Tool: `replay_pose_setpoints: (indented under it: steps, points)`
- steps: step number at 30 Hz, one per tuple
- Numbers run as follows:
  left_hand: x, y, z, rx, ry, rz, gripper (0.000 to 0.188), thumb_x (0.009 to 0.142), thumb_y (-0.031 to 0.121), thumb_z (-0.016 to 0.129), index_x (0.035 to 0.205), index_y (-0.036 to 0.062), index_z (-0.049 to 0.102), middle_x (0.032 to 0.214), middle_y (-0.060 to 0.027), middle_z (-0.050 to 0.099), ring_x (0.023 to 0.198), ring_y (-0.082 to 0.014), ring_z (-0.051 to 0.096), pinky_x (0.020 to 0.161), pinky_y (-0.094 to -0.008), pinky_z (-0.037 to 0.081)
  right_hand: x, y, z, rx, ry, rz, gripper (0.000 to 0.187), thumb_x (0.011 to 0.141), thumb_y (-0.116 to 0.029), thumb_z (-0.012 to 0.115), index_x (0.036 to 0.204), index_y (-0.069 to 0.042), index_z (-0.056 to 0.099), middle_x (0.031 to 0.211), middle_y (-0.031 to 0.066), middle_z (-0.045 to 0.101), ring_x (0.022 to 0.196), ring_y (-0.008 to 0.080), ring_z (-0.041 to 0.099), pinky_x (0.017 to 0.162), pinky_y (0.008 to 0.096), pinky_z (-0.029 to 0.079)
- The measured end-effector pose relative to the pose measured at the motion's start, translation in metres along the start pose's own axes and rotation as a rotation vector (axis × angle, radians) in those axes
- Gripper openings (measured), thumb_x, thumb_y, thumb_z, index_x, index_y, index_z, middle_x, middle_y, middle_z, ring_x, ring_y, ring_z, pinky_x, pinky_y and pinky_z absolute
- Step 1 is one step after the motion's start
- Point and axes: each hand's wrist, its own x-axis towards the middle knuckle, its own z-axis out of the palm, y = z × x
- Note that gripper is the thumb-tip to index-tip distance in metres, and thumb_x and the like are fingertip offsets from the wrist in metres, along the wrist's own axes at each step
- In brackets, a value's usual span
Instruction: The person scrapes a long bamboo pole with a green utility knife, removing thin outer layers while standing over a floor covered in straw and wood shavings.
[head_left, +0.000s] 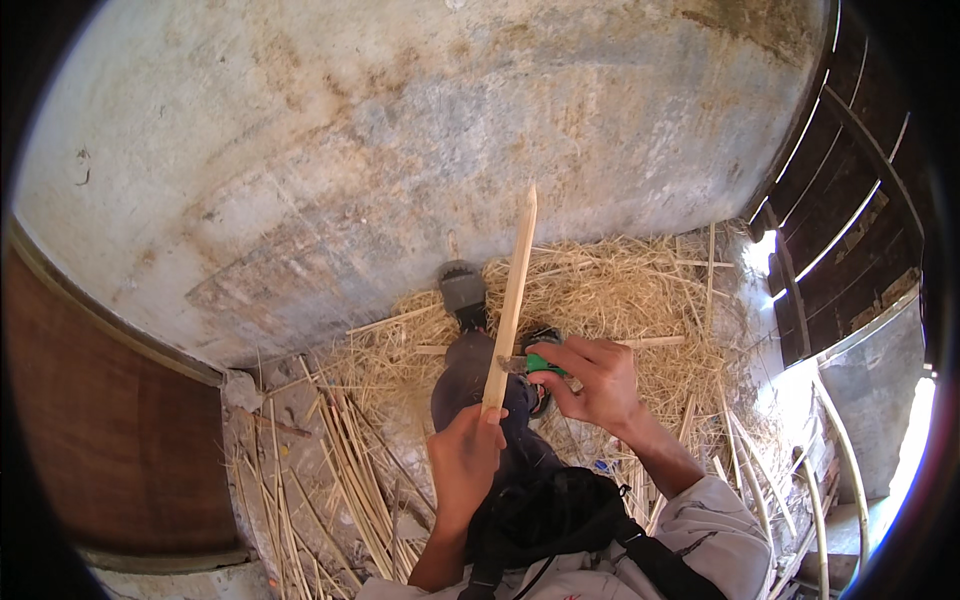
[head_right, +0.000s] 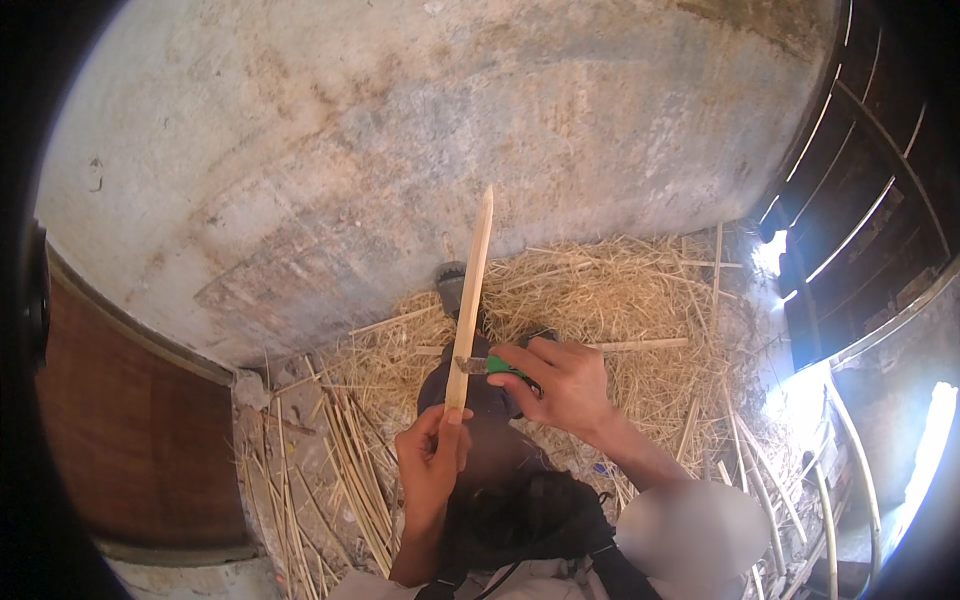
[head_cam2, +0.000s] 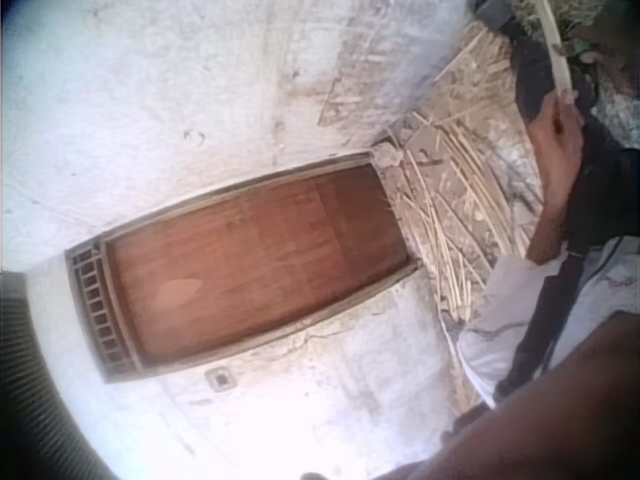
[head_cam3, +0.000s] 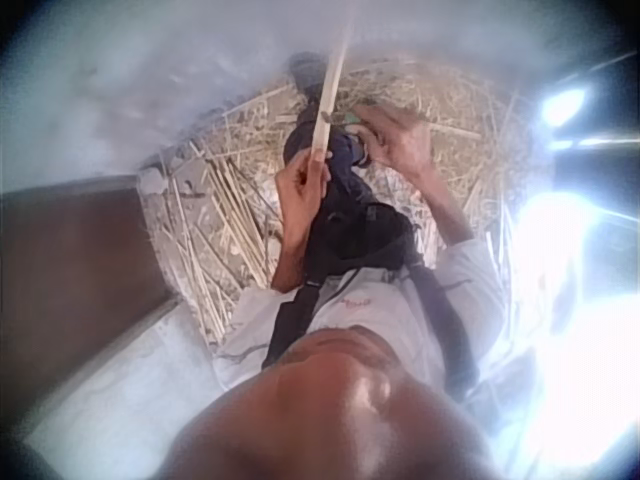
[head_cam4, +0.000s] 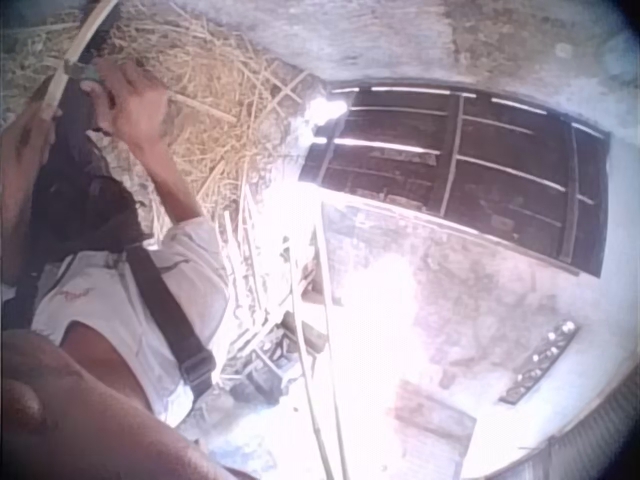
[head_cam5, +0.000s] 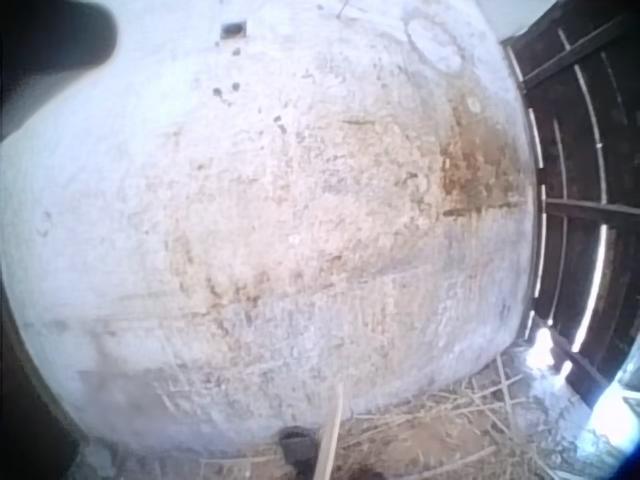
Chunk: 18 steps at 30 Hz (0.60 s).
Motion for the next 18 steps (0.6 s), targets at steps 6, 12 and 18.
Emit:
replay_pose_setpoints:
  steps: [6, 12, 18]
  points:
    - [-0.005, -0.001, -0.001, 0.003, 0.028, 0.035, 0.027, 0.112, 0.017, 0.059, 0.105, -0.0060, 0.071, 0.061, 0.0029, 0.053, 0.050, -0.0023, 0.045, 0.047, -0.0228, 0.029, 0.002, -0.001, 0.001, -0.008, -0.007, -0.029, 0.028, 0.085, -0.033, 0.085, 0.108, -0.018, 0.080, 0.068, -0.0010, 0.056, 0.056, 0.0207, 0.060, 0.051, 0.0361, 0.048]
    - [-0.012, -0.001, -0.003, 0.024, 0.033, 0.033, 0.026, 0.111, 0.017, 0.060, 0.105, -0.0057, 0.072, 0.061, 0.0029, 0.053, 0.051, -0.0022, 0.046, 0.047, -0.0224, 0.030, 0.002, 0.003, 0.004, -0.012, 0.028, -0.038, 0.029, 0.084, -0.033, 0.086, 0.108, -0.018, 0.080, 0.068, 0.0002, 0.056, 0.057, 0.0216, 0.061, 0.052, 0.0368, 0.048]
    - [-0.021, -0.012, -0.011, 0.058, 0.016, -0.029, 0.024, 0.107, 0.018, 0.064, 0.108, -0.0033, 0.076, 0.067, -0.0004, 0.062, 0.055, -0.0051, 0.055, 0.051, -0.0246, 0.041, 0.013, 0.009, 0.004, -0.016, 0.054, -0.028, 0.029, 0.084, -0.032, 0.087, 0.107, -0.016, 0.080, 0.069, 0.0022, 0.060, 0.057, 0.0227, 0.062, 0.052, 0.0367, 0.048]
